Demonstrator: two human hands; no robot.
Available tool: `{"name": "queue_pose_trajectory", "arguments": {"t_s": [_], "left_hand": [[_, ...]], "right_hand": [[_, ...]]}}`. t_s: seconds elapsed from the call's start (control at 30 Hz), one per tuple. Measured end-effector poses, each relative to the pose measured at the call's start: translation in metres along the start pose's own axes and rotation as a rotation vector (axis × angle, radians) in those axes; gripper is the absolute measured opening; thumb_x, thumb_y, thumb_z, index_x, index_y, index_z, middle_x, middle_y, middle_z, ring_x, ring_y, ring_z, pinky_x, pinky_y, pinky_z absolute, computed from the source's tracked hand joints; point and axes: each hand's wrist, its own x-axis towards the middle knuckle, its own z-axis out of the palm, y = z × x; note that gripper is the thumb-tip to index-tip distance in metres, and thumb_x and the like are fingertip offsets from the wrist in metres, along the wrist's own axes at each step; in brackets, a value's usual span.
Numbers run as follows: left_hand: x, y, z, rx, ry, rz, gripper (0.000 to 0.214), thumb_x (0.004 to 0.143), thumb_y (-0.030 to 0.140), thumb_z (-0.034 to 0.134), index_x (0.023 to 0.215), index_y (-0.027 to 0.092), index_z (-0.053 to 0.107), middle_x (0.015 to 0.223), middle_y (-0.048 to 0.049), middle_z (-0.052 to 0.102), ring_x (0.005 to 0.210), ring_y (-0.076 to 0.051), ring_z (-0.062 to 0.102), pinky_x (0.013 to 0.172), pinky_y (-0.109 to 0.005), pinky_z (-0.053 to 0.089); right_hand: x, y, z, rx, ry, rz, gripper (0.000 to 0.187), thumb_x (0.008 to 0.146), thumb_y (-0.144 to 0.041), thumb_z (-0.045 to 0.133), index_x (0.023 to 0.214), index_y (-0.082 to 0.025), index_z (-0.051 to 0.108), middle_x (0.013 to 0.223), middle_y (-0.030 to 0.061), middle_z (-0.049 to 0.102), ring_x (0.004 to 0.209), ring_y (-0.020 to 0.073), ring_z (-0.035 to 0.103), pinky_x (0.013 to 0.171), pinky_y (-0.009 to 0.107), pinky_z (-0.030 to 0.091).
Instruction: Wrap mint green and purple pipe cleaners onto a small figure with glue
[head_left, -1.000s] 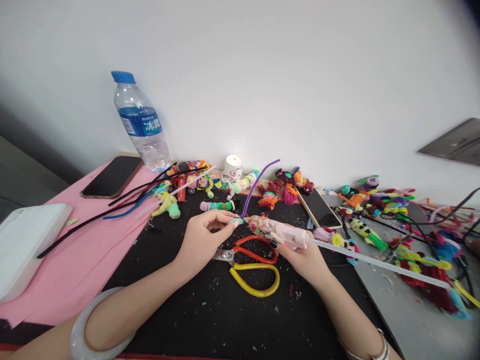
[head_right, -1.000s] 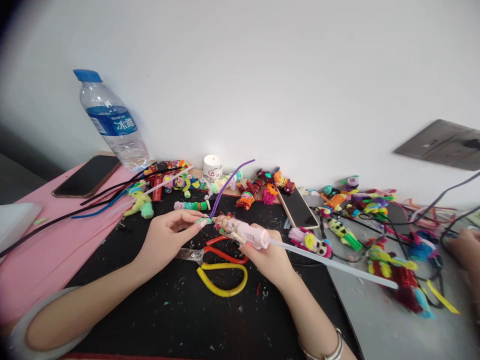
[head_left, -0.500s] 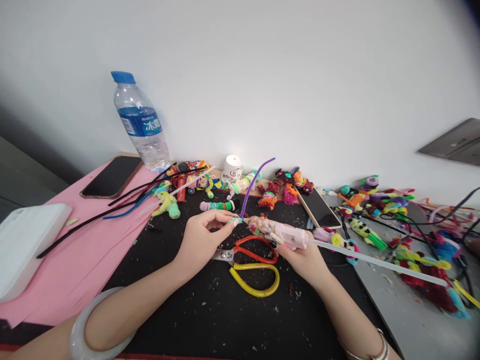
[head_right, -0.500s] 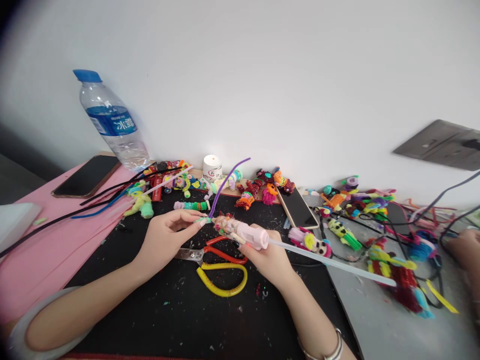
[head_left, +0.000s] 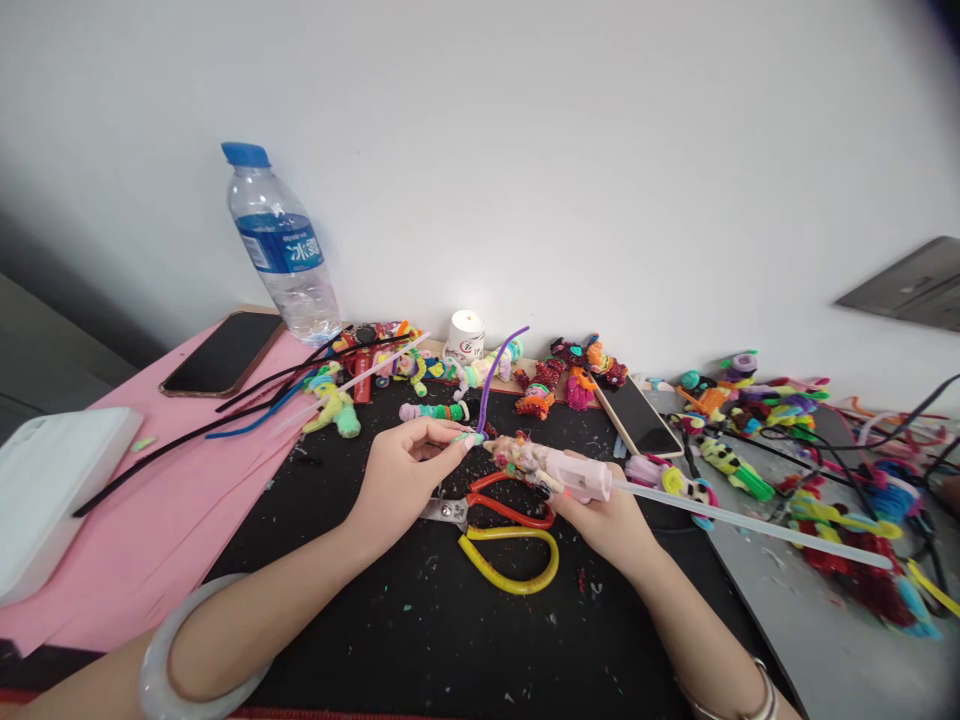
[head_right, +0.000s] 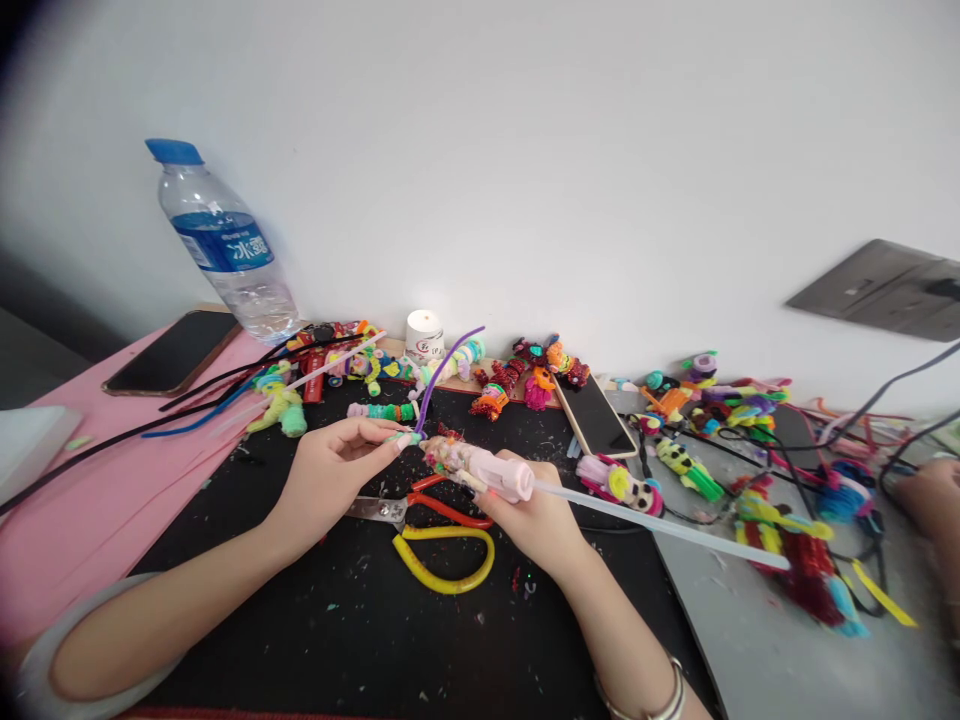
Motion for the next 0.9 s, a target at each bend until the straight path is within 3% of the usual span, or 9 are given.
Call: {"name": "queue_pose_trajectory", "arguments": {"t_s": [0.2, 0.37, 0.53, 0.7, 0.9], "left_hand": [[0.0, -0.001, 0.001, -0.043, 0.009, -0.03, 0.014, 0.068, 0.028, 0.07, 0.069, 0.016, 0.065, 0.082, -0.0054, 0.072, 0.079, -0.019, 0.066, 0.076, -0.031, 0.052], [0.003, -0.004, -0.001, -0.054, 0.02, -0.04, 0.017, 0.069, 0.031, 0.071, 0.073, 0.015, 0.067, 0.082, -0.0054, 0.072, 0.079, -0.019, 0.066, 0.076, -0.031, 0.051], [0.006, -0.005, -0.003, -0.053, 0.045, -0.013, 0.017, 0.071, 0.032, 0.068, 0.075, 0.016, 0.068, 0.085, -0.005, 0.071, 0.082, -0.018, 0.065, 0.077, -0.029, 0.05], [0.006, -0.004, -0.002, -0.04, 0.047, 0.013, 0.018, 0.071, 0.033, 0.068, 0.074, 0.015, 0.068, 0.086, -0.0059, 0.071, 0.085, -0.019, 0.065, 0.079, -0.03, 0.05], [0.003, -0.001, -0.001, -0.03, 0.029, 0.027, 0.015, 0.07, 0.03, 0.069, 0.072, 0.016, 0.066, 0.086, -0.0058, 0.071, 0.085, -0.02, 0.065, 0.081, -0.032, 0.051]], "right_hand": [[0.0, 0.0, 0.001, -0.104, 0.044, 0.01, 0.01, 0.075, -0.027, 0.056, 0.071, -0.019, 0.062, 0.061, 0.0003, 0.06, 0.056, 0.0157, 0.054, 0.05, 0.025, 0.045], [0.0, -0.002, -0.001, -0.139, -0.002, -0.025, 0.016, 0.076, -0.028, 0.055, 0.062, -0.019, 0.053, 0.056, -0.0027, 0.05, 0.049, 0.0112, 0.044, 0.047, 0.023, 0.038], [0.003, -0.005, -0.003, -0.124, 0.125, 0.064, 0.012, 0.077, -0.029, 0.056, 0.081, -0.018, 0.059, 0.068, 0.0001, 0.062, 0.058, 0.0143, 0.055, 0.053, 0.023, 0.042], [0.007, 0.006, -0.009, -0.373, 0.386, 0.106, 0.032, 0.075, -0.027, 0.055, 0.105, -0.018, 0.054, 0.094, 0.0063, 0.066, 0.079, 0.021, 0.061, 0.068, 0.029, 0.045], [0.008, 0.023, -0.007, -0.704, 0.372, 0.221, 0.043, 0.074, -0.018, 0.048, 0.117, -0.017, 0.045, 0.115, 0.0139, 0.058, 0.1, 0.0322, 0.053, 0.079, 0.044, 0.039]]}}
